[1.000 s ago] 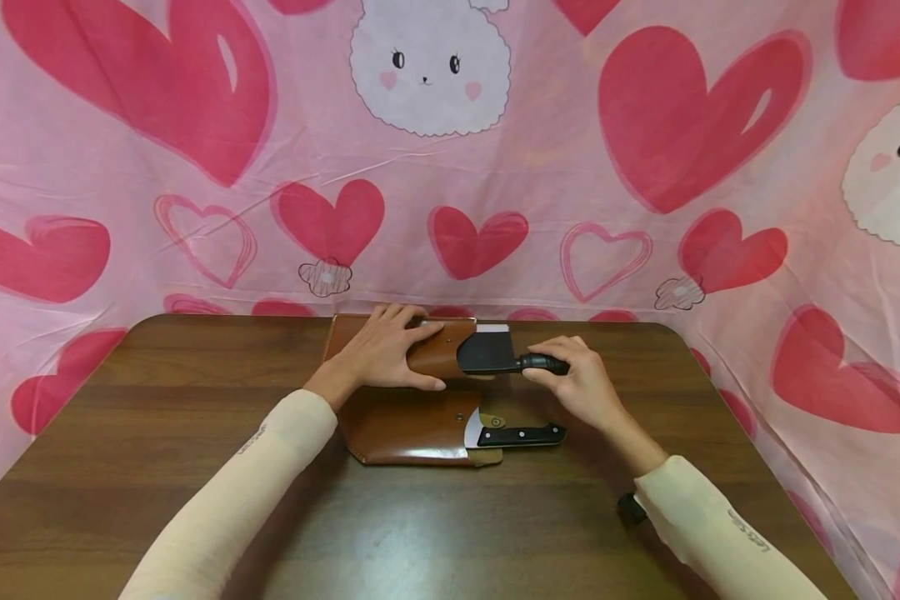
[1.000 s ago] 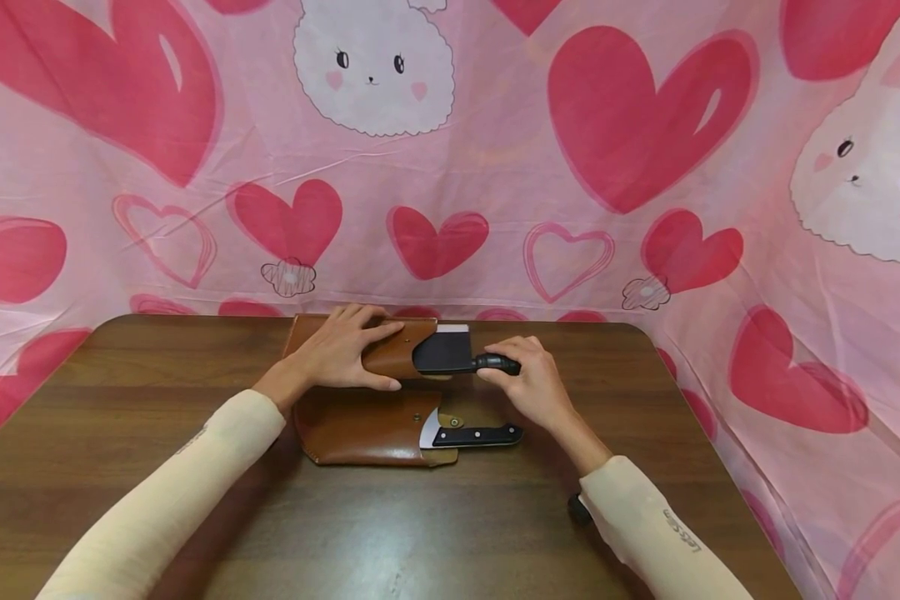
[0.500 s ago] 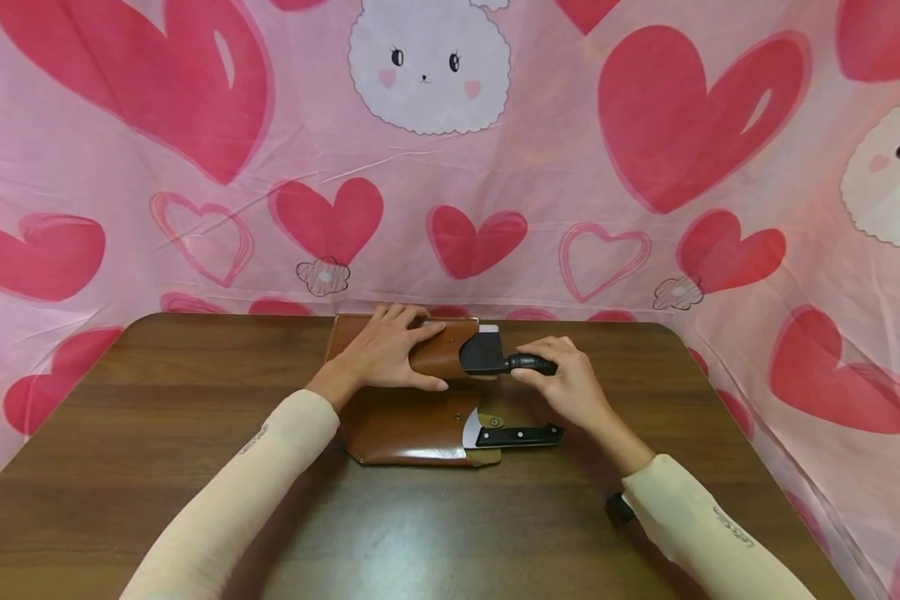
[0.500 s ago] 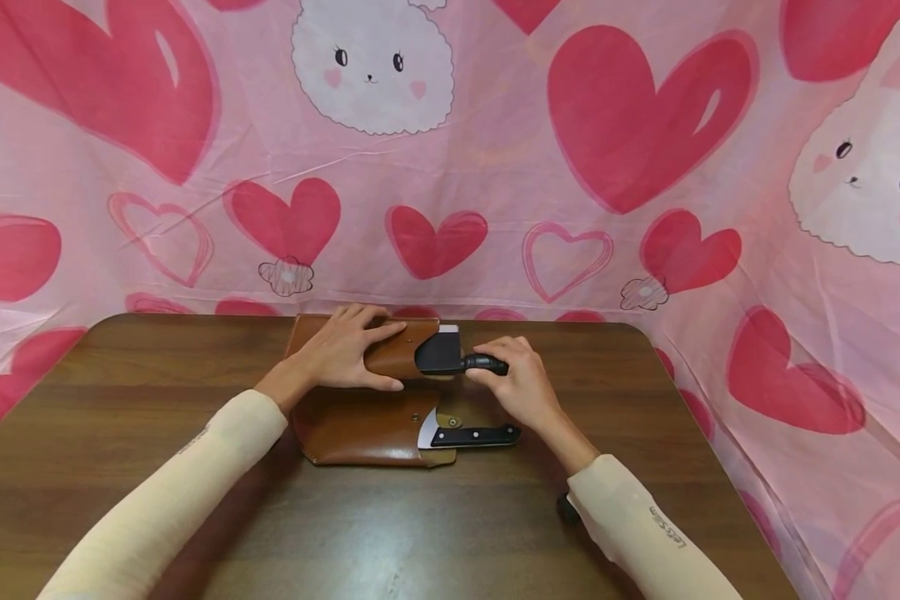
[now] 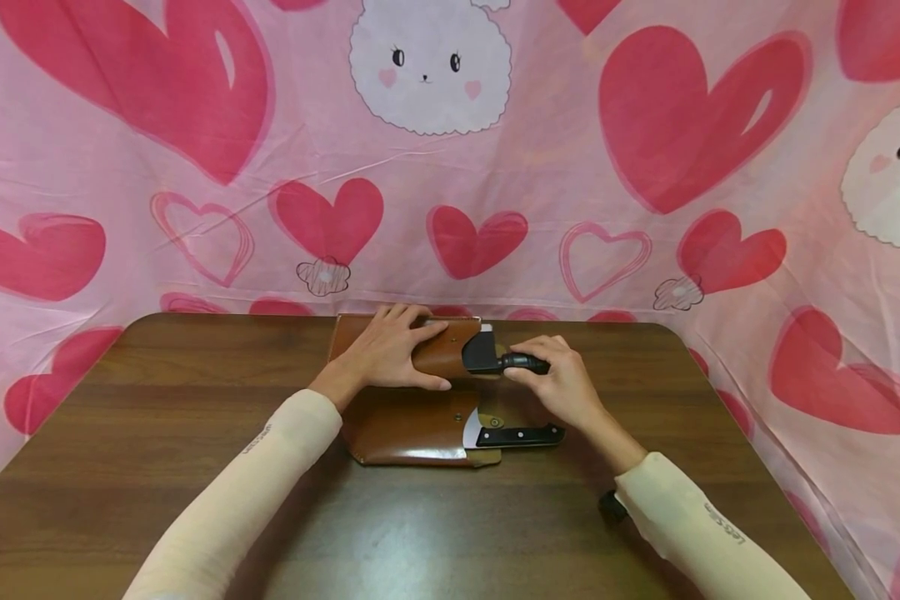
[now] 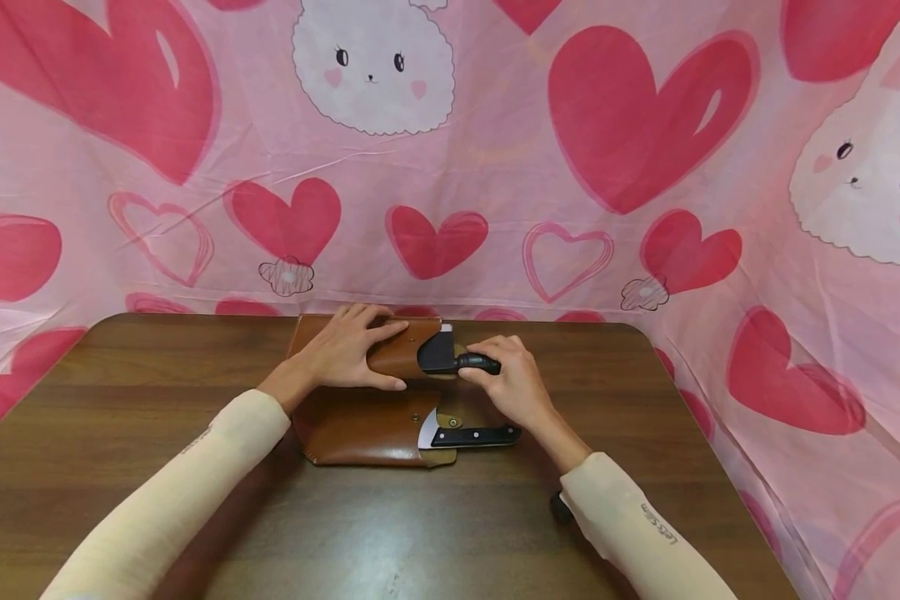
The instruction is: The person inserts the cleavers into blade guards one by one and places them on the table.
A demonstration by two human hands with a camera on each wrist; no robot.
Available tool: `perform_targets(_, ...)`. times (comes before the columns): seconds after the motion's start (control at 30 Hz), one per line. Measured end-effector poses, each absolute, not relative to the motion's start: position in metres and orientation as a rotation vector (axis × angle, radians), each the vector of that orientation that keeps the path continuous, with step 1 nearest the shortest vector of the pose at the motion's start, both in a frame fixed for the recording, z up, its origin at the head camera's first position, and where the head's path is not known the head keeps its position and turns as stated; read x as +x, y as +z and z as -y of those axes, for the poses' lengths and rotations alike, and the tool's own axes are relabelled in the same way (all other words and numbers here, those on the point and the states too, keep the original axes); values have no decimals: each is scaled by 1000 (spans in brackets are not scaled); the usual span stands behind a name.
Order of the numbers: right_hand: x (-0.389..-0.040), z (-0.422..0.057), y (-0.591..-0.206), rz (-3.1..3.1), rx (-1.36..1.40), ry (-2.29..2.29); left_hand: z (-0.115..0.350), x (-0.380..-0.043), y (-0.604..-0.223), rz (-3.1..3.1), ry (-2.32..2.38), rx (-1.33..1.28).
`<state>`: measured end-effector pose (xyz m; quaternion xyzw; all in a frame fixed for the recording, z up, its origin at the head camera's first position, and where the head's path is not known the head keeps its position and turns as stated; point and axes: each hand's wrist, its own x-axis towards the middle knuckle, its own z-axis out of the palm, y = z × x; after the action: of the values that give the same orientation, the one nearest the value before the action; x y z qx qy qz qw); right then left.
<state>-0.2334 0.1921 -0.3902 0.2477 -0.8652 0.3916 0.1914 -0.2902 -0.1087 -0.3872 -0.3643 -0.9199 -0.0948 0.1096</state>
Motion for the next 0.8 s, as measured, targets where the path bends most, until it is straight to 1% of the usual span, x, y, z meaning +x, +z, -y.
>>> perform_targets(0.47,-232,-174,-391,2452,722,1098,94,-289,-384,2721,-271,-1088)
perform_targets(0.8,-231,-171,-389,2451,715,1092,94,-290,-383,2727,-256,-1089)
